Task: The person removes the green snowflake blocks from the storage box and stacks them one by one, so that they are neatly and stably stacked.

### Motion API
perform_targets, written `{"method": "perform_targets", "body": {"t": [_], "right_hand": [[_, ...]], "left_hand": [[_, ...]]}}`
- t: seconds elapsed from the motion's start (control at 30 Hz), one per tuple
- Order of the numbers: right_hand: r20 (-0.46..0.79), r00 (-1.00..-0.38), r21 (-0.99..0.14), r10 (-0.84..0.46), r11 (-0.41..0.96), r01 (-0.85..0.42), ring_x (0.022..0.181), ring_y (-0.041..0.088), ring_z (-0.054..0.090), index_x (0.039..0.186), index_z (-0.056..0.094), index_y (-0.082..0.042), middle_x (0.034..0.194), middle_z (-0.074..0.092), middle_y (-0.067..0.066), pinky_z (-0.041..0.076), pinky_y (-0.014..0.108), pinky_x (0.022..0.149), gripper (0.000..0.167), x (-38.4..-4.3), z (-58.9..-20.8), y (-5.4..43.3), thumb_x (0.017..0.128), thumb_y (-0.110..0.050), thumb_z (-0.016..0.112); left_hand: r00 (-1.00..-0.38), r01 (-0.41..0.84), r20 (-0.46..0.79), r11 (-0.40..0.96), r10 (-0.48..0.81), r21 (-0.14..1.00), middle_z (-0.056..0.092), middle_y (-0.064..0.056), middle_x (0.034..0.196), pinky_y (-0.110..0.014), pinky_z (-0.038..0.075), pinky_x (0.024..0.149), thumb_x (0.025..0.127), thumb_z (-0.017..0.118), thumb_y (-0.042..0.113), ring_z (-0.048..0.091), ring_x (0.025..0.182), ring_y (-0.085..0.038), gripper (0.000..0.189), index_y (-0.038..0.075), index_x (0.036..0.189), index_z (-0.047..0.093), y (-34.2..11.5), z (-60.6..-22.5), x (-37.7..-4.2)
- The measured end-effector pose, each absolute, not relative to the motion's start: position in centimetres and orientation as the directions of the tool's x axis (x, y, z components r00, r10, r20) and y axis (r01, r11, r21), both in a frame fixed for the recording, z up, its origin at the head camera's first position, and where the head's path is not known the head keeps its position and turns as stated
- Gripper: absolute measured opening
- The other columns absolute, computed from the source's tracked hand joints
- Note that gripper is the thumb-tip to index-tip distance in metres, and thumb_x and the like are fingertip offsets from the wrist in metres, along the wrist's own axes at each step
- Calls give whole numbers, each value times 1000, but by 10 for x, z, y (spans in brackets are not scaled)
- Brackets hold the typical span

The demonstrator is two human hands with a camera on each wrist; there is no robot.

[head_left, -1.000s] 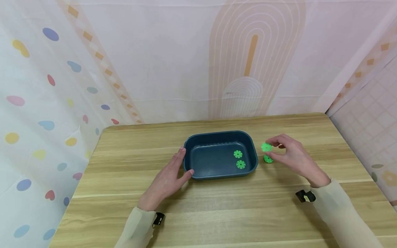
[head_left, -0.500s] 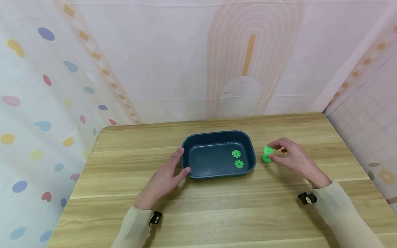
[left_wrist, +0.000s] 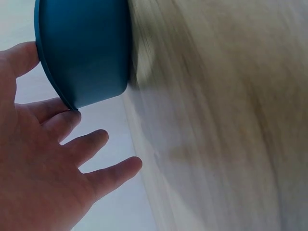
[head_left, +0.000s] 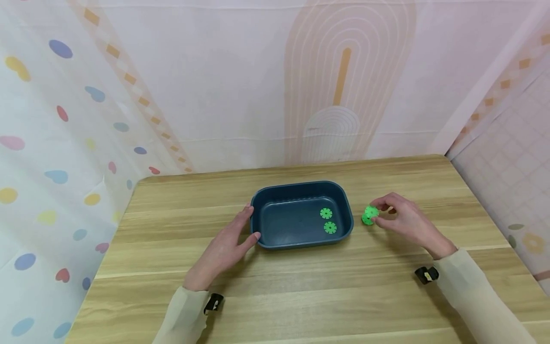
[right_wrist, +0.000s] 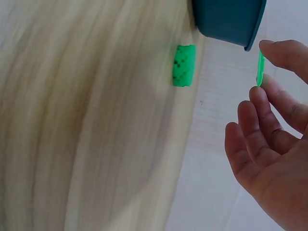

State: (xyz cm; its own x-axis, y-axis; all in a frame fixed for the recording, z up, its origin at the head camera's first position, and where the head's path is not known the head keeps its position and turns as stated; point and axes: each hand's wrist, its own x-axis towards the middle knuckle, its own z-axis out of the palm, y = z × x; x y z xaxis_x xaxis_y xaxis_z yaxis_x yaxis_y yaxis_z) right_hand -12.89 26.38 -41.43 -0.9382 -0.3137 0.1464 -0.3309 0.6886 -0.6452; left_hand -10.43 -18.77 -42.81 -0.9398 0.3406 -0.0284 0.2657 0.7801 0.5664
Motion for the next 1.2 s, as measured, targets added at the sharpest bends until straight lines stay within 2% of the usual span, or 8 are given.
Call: {"method": "perform_targets", "body": {"t": [0.17, 0.5, 0.77, 1.2], "right_hand": [[131, -939, -643, -319, 693, -325, 96, 25, 61, 116, 72, 0, 109, 66, 10, 55, 29, 81, 29, -131, -417, 265, 90, -9, 81], [105, -939, -626, -327, 711, -319, 95, 24, 61, 116, 71, 1, 106, 67, 8, 56, 38, 82, 30, -133, -422, 267, 89, -7, 81], [117, -937, -619, -328, 714, -327, 94, 24, 60, 115, 71, 1, 105, 66, 9, 55, 33, 80, 29, -135, -424, 268, 87, -5, 81], [76, -940, -609, -333, 731, -308, 95, 26, 62, 115, 70, 3, 106, 67, 12, 56, 40, 83, 30, -141, -424, 268, 88, -5, 80]], "left_hand": [[-940, 267, -24, 777, 340, 570, 20, -9, 172, -61, 32, 118, 106, 55, 47, 30, 152, -37, 76, 14, 166, 23, -188, -429, -104], [-938, 279, -6, 767, 346, 578, 21, -8, 171, -60, 31, 119, 106, 55, 48, 29, 153, -36, 76, 13, 166, 24, -188, -431, -103], [-940, 271, -13, 768, 342, 581, 21, -8, 171, -59, 31, 119, 106, 55, 48, 29, 153, -36, 76, 14, 166, 23, -188, -430, -103], [-940, 266, -19, 765, 341, 586, 20, -7, 172, -58, 31, 119, 106, 55, 48, 29, 153, -35, 77, 14, 167, 22, -188, -429, -103]]}}
